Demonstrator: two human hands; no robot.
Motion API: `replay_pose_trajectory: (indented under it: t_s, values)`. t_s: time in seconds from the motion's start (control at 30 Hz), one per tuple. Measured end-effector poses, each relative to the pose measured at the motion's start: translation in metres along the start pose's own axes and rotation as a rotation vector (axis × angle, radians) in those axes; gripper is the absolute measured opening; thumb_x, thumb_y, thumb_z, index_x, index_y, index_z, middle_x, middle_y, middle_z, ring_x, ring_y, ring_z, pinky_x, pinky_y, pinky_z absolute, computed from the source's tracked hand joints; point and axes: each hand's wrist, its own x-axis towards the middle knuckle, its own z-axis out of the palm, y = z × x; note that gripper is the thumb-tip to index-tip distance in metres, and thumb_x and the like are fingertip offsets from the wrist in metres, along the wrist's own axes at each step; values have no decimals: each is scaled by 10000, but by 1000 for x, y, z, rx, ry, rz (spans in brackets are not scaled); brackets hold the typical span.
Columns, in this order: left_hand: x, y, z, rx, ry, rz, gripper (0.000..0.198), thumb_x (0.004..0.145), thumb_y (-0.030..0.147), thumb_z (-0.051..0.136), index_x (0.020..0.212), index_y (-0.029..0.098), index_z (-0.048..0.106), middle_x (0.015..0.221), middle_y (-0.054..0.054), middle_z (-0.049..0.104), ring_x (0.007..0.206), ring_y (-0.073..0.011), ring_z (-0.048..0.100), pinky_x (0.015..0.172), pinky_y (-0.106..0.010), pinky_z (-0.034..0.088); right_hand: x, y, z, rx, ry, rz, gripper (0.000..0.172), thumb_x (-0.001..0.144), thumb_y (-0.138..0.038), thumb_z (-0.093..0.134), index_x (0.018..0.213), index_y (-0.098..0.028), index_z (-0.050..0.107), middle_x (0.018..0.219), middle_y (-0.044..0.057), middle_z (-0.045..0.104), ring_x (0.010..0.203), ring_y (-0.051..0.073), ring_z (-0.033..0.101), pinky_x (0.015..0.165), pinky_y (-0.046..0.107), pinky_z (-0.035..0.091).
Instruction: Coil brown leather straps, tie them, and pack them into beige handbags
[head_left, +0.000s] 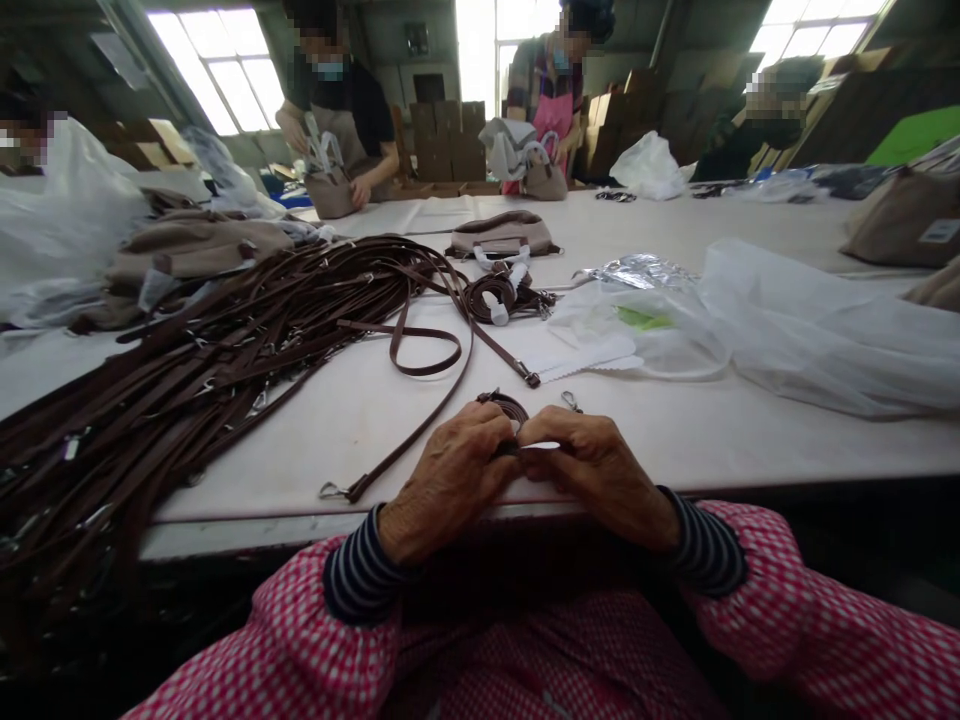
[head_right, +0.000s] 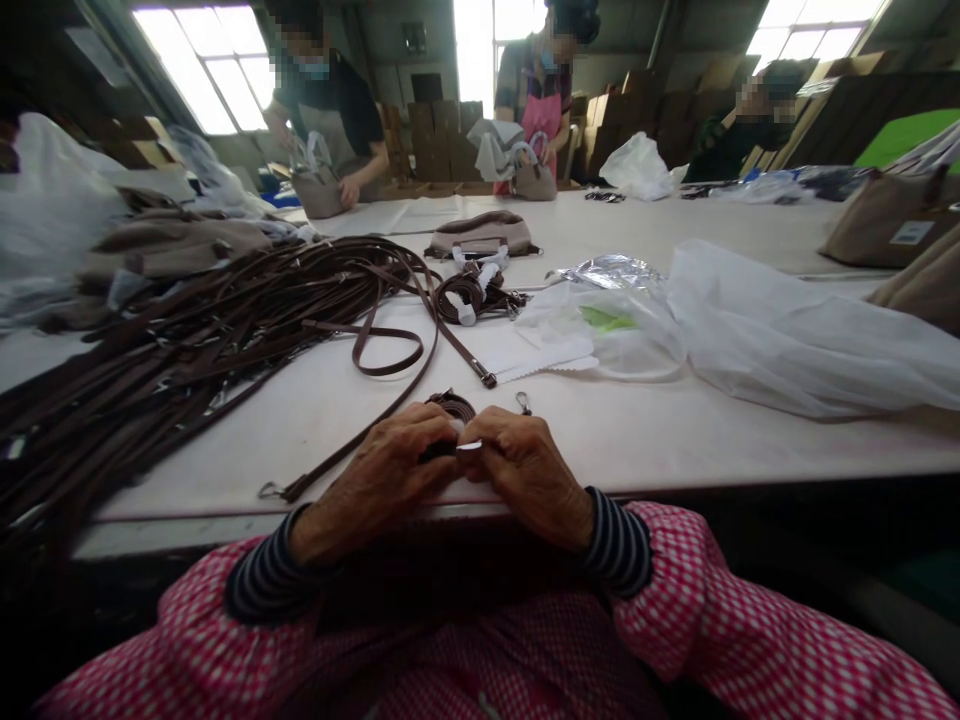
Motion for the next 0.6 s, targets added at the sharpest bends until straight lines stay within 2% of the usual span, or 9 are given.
replay_pose_trajectory:
  t_s: [0.07, 0.13, 0.23, 0.3, 0.43, 0.53, 0.6]
  values:
    - [0, -3, -3, -77, -10, -2, 64, 914, 121, 686, 920, 183, 700, 957, -16, 632, 926, -188, 576, 839, -319, 436, 2, -2, 3, 147, 17, 157, 211, 978, -333, 649, 862, -166, 708, 784, 28, 676, 669, 135, 629, 594, 236, 495]
    - [1, -6, -6, -131, -22, 0, 79, 898, 127, 698, 945, 188, 710, 960, -11, 634, 923, -183, 582, 815, -307, 432, 4, -3, 5, 235, 25, 238, 244, 947, -390, 685, 862, -161, 694, 730, 19, 673, 627, 121, 621, 574, 219, 494]
    - [2, -9, -11, -137, -46, -54, 21, 897, 182, 693, 918, 184, 697, 898, -11, 637, 873, -185, 582, 762, -305, 422, 11, -4, 7, 288, 38, 275, 247, 896, -395, 728, 843, -168, 646, 666, -7, 657, 578, 104, 616, 556, 197, 497]
    - [3, -10, -14, -204, -52, -127, 52, 919, 231, 658, 953, 191, 659, 866, -3, 648, 805, -174, 587, 713, -298, 427, 17, -4, 8, 312, 52, 295, 246, 876, -390, 735, 861, -178, 611, 641, -20, 659, 541, 101, 618, 522, 186, 496]
    - [8, -12, -11, -423, 40, -253, 185, 932, 250, 597, 1106, 220, 540, 880, 12, 682, 718, -156, 635, 633, -264, 488, 23, -7, 8, 223, 63, 319, 271, 921, -423, 668, 839, -180, 579, 623, -15, 663, 504, 103, 627, 486, 185, 509]
    - [12, -14, -6, -382, 75, -273, 46, 933, 251, 561, 931, 209, 580, 780, 22, 636, 628, -138, 610, 578, -247, 485, 25, -11, 7, 185, 49, 347, 278, 936, -432, 635, 829, -186, 560, 621, -21, 651, 503, 111, 640, 483, 193, 526]
    - [13, -14, -4, -395, 100, -280, 130, 925, 251, 549, 811, 198, 582, 718, 30, 591, 574, -120, 583, 547, -235, 473, 27, -13, 6, 188, 30, 362, 288, 928, -442, 642, 826, -188, 553, 622, -26, 643, 503, 111, 641, 485, 196, 534]
